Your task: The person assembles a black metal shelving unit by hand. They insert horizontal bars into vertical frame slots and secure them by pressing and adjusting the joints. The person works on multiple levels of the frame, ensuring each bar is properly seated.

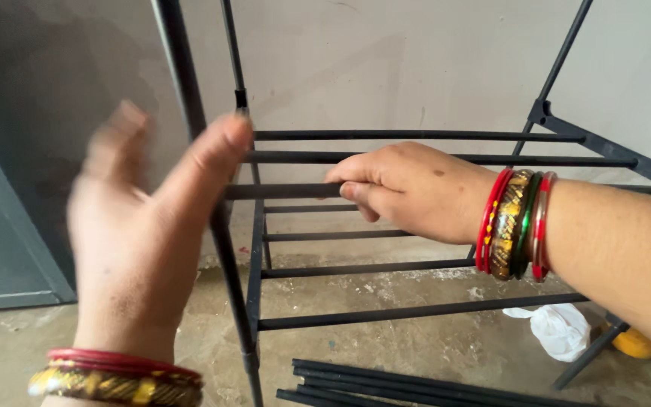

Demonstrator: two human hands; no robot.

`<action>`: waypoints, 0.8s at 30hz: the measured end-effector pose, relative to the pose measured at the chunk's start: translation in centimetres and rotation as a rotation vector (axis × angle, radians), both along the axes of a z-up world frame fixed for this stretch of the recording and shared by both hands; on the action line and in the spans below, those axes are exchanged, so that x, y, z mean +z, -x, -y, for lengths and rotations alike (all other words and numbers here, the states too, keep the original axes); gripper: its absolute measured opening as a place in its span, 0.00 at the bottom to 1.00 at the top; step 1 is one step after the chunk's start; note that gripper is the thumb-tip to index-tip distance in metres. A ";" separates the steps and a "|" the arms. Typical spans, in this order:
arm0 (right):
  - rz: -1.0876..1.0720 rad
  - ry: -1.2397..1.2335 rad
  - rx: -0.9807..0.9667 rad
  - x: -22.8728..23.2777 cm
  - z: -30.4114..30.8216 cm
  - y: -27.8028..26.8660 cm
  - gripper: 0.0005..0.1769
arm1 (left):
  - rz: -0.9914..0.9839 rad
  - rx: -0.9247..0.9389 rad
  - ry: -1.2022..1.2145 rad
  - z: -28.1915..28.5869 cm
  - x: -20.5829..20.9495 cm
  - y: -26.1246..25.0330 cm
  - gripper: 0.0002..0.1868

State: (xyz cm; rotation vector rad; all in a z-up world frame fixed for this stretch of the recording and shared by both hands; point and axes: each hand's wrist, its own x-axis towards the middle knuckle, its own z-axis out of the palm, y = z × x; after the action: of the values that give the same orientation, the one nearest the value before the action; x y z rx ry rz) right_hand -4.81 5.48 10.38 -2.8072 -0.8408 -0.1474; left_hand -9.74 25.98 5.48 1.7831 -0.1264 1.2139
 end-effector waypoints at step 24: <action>-0.022 -0.039 -0.208 0.2 1.7 -0.4 0.13 | -0.352 -0.041 0.244 5.7 -2.5 -3.8 0.17</action>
State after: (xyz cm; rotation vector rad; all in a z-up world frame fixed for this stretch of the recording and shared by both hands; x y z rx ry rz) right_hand -4.42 3.79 10.58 -2.8483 -0.5334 -0.1617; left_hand -5.97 20.28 3.00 1.7376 0.1812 0.8311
